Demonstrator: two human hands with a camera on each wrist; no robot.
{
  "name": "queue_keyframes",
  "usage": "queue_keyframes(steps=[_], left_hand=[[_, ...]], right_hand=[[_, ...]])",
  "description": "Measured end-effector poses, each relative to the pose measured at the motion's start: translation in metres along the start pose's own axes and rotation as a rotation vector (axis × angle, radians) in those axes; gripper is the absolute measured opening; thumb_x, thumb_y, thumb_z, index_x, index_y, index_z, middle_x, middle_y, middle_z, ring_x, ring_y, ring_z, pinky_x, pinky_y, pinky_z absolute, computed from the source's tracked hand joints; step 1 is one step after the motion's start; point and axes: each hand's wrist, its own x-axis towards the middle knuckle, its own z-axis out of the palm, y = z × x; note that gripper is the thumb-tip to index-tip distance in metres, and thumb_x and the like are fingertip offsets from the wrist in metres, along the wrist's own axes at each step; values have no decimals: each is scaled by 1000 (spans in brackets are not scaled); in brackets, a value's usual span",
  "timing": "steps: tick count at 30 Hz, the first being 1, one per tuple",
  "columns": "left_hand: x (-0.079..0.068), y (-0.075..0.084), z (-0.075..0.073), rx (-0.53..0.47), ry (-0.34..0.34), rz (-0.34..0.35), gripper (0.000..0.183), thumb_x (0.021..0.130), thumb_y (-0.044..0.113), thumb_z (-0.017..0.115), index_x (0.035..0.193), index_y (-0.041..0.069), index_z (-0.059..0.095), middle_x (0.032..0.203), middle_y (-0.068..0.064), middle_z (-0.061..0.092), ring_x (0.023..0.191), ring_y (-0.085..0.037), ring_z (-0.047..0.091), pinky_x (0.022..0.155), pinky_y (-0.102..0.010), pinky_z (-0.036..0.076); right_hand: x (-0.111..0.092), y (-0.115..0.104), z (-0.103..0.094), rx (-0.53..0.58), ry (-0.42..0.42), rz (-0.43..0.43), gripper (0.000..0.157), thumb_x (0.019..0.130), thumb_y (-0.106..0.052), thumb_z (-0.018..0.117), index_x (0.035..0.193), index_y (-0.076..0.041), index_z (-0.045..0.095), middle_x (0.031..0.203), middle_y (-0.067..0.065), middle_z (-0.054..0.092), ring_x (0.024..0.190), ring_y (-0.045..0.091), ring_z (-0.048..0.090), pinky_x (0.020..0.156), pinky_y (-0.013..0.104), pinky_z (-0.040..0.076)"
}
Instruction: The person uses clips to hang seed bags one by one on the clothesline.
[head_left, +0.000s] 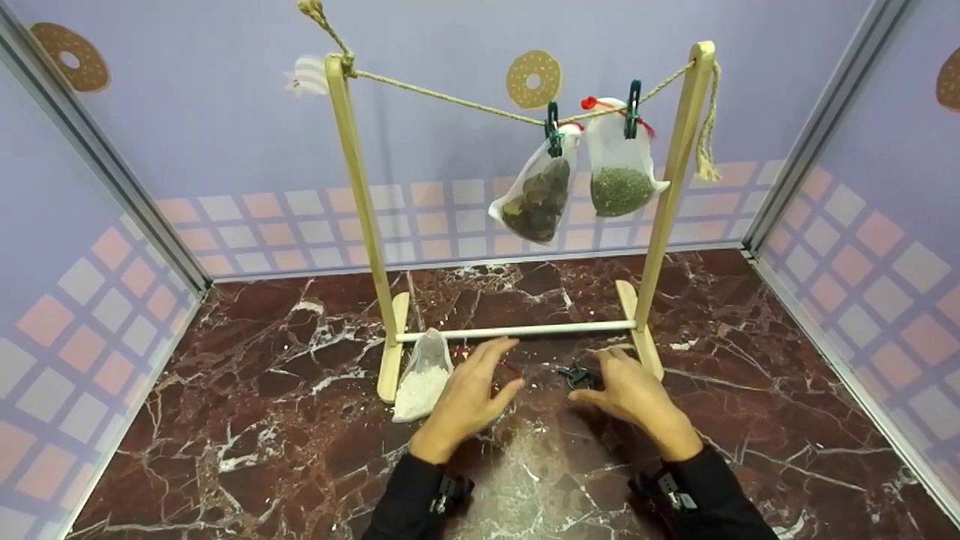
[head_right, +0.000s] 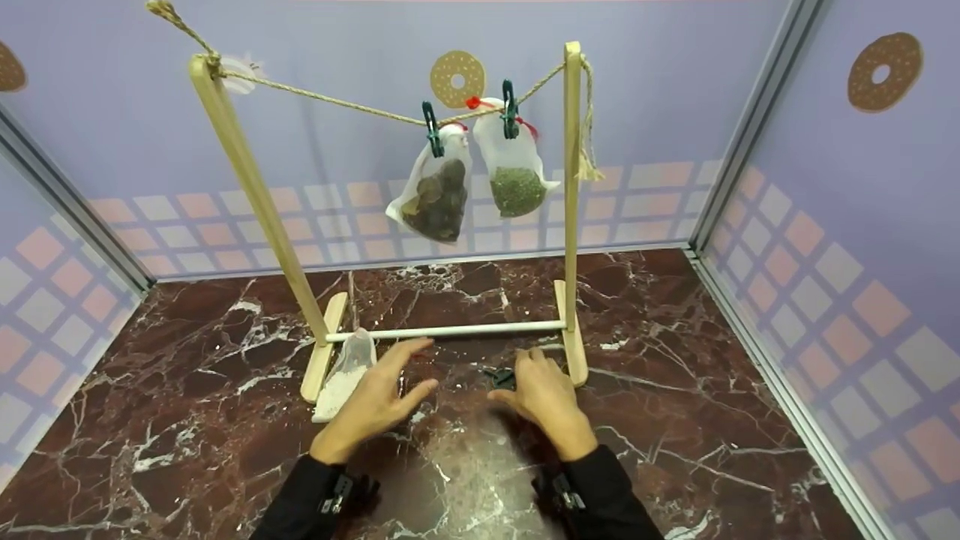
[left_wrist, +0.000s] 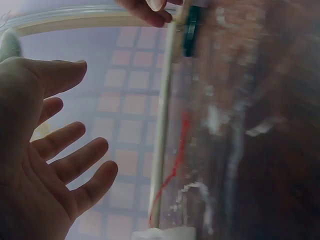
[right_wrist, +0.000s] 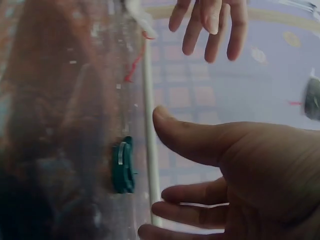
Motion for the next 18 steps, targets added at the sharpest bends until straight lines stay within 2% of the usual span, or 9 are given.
queue_keyframes(steps=[5,10,13,18], left_hand=[[-7,0,2,2,-184,-96,60,95,21,70,148,6,45,149,-15,48,134,-28,50,113,-48,39],[-11,4,3,-1,-361,-179,59,97,24,68,148,7,45,150,-14,48,134,-26,50,112,-47,40],[-12,6,4,13,-416,-209,58,96,25,69,148,7,46,149,-13,49,133,-25,51,111,-47,41],[-12,6,7,24,-425,-218,55,96,26,69,145,8,51,145,-12,53,129,-26,54,109,-48,43]], right_hand=[[-2,-2,10,-87,-13,28,74,80,-49,84,119,10,60,106,25,61,98,44,62,87,53,52],[-3,-1,17,-134,-24,27,68,83,-47,82,115,9,60,103,24,58,97,45,59,87,55,51],[-3,0,18,-126,-33,35,59,85,-44,81,111,6,62,104,22,57,97,45,59,85,56,51],[-1,3,19,-106,-21,34,46,85,-37,81,108,-1,65,107,20,58,97,44,59,84,56,52]])
